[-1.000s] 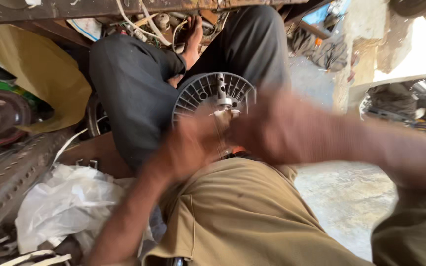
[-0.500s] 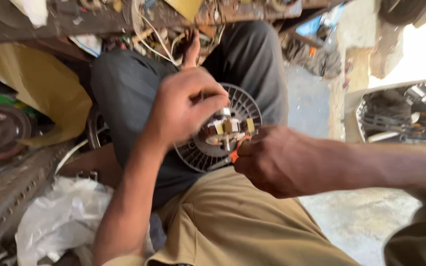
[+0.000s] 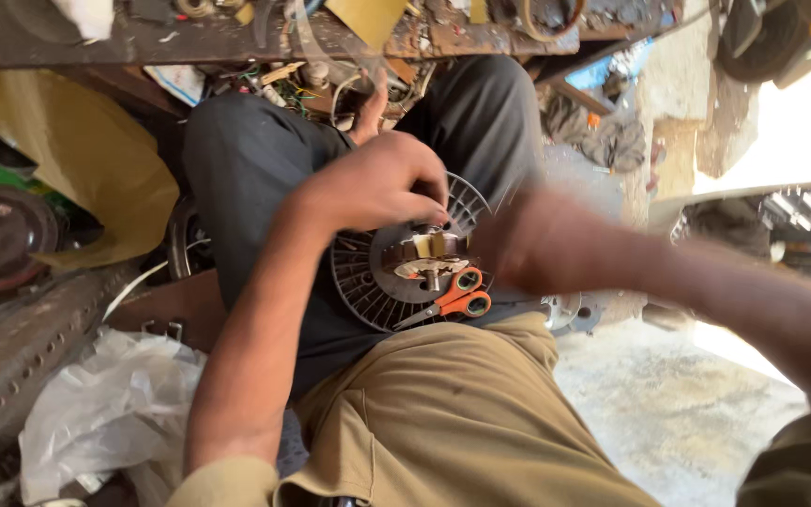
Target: The person applies tape to a fan stator, uses scissors to cut the tape, and wraps wires around the stator components while sitting on the floor.
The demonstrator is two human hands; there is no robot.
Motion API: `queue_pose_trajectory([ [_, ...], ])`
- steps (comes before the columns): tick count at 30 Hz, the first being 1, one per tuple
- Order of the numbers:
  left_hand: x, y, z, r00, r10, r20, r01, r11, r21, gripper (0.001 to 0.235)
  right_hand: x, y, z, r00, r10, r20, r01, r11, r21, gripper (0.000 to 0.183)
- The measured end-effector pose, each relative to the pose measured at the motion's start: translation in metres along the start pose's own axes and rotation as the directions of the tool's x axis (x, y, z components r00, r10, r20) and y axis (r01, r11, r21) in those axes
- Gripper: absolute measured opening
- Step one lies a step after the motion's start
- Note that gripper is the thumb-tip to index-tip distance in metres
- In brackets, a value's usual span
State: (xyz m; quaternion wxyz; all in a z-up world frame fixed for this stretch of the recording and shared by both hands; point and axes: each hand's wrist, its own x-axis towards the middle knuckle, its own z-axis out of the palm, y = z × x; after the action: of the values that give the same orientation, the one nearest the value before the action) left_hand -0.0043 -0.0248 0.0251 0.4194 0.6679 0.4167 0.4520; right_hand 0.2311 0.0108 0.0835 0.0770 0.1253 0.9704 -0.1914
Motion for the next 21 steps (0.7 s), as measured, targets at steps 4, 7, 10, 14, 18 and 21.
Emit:
queue_pose_trajectory([
  [4, -0.051, 0.021, 0.009, 1.0, 0.009, -0.018, -0.013, 0.977, -0.215, 0.01, -0.008, -0.042, -0.016, 0.941, -0.231, -0.248, 0.258, 0.963, 0.082, 0.016],
  [7, -0.079, 0.04, 0.029, 0.966, 0.257, -0.029, -0.239, 0.929, 0.284, 0.013, 0.03, 0.027, -0.003, 0.995, -0.038, -0.094, 0.042, 0.998, 0.037, 0.019],
  [10, -0.061, 0.032, 0.029, 0.95, 0.158, -0.271, -0.112, 0.978, 0.175, 0.012, 0.067, 0.073, 0.015, 0.986, 0.024, -0.165, -0.006, 0.994, 0.11, 0.011],
  [14, -0.002, -0.001, 0.027, 0.997, 0.039, -0.073, -0.035, 0.998, 0.05, 0.024, 0.014, 0.067, -0.011, 0.949, 0.299, -0.095, -0.301, 0.953, -0.009, 0.015],
  [18, -0.006, 0.0, -0.005, 0.996, 0.077, -0.055, -0.077, 0.997, -0.006, 0.016, 0.011, -0.02, -0.005, 0.983, -0.092, 0.16, 0.117, 0.981, -0.152, 0.011],
  [21, -0.035, 0.007, 0.002, 0.992, 0.121, -0.043, -0.124, 0.989, -0.083, 0.009, 0.007, -0.053, -0.01, 0.981, -0.15, 0.119, 0.131, 0.979, 0.159, 0.017],
])
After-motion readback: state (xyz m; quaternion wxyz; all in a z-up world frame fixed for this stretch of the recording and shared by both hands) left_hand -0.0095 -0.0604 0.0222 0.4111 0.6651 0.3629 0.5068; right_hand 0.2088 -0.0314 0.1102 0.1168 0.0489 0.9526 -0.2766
